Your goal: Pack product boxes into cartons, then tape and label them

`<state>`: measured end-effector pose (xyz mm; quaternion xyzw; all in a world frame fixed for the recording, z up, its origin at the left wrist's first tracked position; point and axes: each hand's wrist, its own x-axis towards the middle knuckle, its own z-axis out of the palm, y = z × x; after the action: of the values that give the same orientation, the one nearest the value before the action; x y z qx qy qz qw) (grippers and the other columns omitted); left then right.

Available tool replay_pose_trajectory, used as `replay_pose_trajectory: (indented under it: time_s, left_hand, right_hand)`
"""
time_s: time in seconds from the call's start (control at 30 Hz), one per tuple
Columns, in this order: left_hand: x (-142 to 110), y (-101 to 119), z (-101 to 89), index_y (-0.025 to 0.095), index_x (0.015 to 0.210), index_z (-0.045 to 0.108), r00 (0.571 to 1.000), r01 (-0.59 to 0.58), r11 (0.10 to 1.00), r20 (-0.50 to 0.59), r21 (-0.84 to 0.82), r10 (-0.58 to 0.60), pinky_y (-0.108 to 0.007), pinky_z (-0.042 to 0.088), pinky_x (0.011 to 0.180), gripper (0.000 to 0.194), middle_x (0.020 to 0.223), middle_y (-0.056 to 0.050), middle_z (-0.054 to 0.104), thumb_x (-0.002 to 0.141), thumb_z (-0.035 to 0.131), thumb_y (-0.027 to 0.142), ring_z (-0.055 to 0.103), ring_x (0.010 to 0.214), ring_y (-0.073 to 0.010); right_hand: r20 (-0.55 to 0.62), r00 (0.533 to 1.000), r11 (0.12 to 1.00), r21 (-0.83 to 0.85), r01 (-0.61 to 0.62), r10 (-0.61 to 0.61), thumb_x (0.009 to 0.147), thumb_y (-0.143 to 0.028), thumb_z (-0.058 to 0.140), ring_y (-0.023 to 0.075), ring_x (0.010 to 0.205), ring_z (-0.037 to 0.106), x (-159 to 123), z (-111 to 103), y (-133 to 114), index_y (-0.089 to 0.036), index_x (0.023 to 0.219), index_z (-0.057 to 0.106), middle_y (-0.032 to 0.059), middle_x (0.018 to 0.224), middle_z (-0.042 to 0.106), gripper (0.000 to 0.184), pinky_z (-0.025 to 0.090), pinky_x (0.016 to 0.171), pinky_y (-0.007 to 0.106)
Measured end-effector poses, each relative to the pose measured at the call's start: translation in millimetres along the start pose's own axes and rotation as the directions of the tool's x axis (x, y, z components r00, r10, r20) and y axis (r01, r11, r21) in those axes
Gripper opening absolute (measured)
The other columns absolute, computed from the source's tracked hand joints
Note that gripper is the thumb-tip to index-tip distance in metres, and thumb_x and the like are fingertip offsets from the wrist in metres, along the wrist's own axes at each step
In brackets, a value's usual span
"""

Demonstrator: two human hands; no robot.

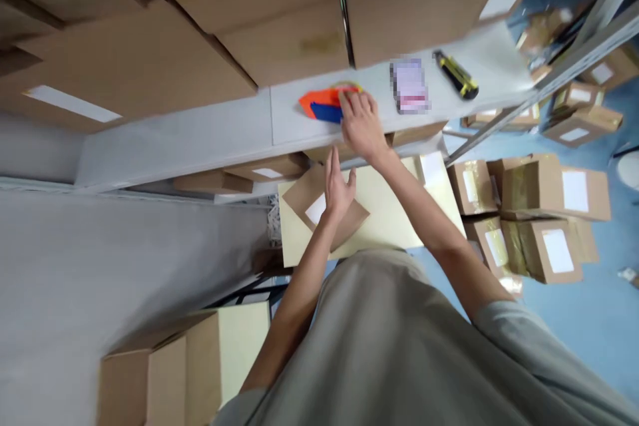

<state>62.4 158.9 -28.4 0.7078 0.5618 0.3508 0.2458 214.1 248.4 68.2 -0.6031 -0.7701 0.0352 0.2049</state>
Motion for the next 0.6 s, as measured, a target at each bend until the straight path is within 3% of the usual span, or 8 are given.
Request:
replay_pose_trajectory:
  time_s: [0.07,0.13,0.17,0.23,0.33,0.4,0.5,0.6]
  left_hand:
    - [-41,-21,1.9,0.020,0.177,0.045,0.986,0.087,0.995,0.139,0.042,-0.092,-0.054,0.031,0.147,0.070,0.182,-0.019,0.049,0.110,0.062,0.033,0.039,0.176,-0.0333]
    - [-80,-37,8.1,0.017,0.170,0.053,0.945,0.159,0.984,0.274,0.086,-0.176,-0.055,0.034,0.145,0.062,0.176,-0.021,0.056,0.111,0.058,0.032,0.046,0.171,-0.0337]
    - [-96,-42,12.8,0.015,0.168,0.056,0.927,0.176,0.979,0.316,0.104,-0.201,-0.054,0.034,0.145,0.059,0.175,-0.022,0.057,0.111,0.057,0.031,0.047,0.171,-0.0335]
    - [-120,-48,23.2,0.013,0.166,0.058,0.911,0.180,0.975,0.351,0.127,-0.214,-0.051,0.030,0.147,0.057,0.179,-0.022,0.052,0.113,0.053,0.031,0.040,0.175,-0.0322]
    - [-134,-47,33.9,0.015,0.169,0.056,0.912,0.177,0.972,0.344,0.156,-0.222,-0.048,0.024,0.149,0.057,0.184,-0.019,0.046,0.117,0.047,0.037,0.031,0.179,-0.0306]
    - [-133,-44,34.5,0.017,0.170,0.056,0.909,0.183,0.968,0.346,0.174,-0.234,-0.048,0.022,0.150,0.058,0.184,-0.018,0.046,0.119,0.043,0.044,0.030,0.180,-0.0307]
    - [-129,-37,30.1,0.019,0.170,0.057,0.904,0.197,0.960,0.343,0.198,-0.256,-0.049,0.022,0.150,0.062,0.183,-0.017,0.048,0.120,0.041,0.054,0.029,0.180,-0.0313]
    - [-126,-34,27.7,0.020,0.169,0.057,0.896,0.220,0.952,0.342,0.212,-0.283,-0.052,0.022,0.150,0.065,0.182,-0.017,0.050,0.120,0.041,0.058,0.029,0.180,-0.0319]
  right_hand:
    - [-0.023,0.994,0.994,0.036,-0.104,0.104,0.118,-0.015,0.031,0.0360,0.157,0.050,-47,19,11,-0.006,0.169,0.050,0.0237,0.165,0.060,0.055,0.030,0.138,0.060]
    - [0.125,0.962,0.968,0.023,-0.249,0.244,0.117,-0.010,0.027,0.0363,0.150,0.056,-107,44,19,-0.005,0.153,0.064,0.0241,0.153,0.067,0.052,0.036,0.134,0.059]
    - [0.253,0.919,0.951,-0.008,-0.310,0.302,0.115,-0.007,0.029,0.0376,0.147,0.058,-139,57,21,-0.003,0.145,0.070,0.0256,0.147,0.070,0.051,0.040,0.131,0.058]
    - [0.555,0.756,0.926,-0.074,-0.370,0.347,0.109,-0.002,0.037,0.0395,0.140,0.065,-197,81,15,-0.001,0.135,0.075,0.0286,0.138,0.075,0.046,0.048,0.123,0.055]
    - [0.883,0.441,0.936,0.008,-0.352,0.158,0.106,-0.003,0.050,0.0379,0.131,0.074,-253,106,-10,-0.003,0.139,0.077,0.0288,0.133,0.081,0.042,0.055,0.114,0.048]
    - [0.939,0.343,0.928,0.150,-0.342,-0.026,0.108,-0.006,0.054,0.0364,0.132,0.077,-265,115,-28,-0.004,0.147,0.073,0.0278,0.137,0.081,0.044,0.057,0.113,0.044]
    - [0.926,0.356,0.907,0.252,-0.337,-0.125,0.112,-0.010,0.053,0.0364,0.139,0.077,-256,121,-44,-0.005,0.153,0.070,0.0266,0.144,0.080,0.045,0.058,0.116,0.045]
    - [0.917,0.398,0.907,0.189,-0.377,-0.026,0.114,-0.009,0.048,0.0378,0.141,0.075,-239,122,-38,-0.004,0.149,0.072,0.0279,0.144,0.080,0.043,0.057,0.119,0.048]
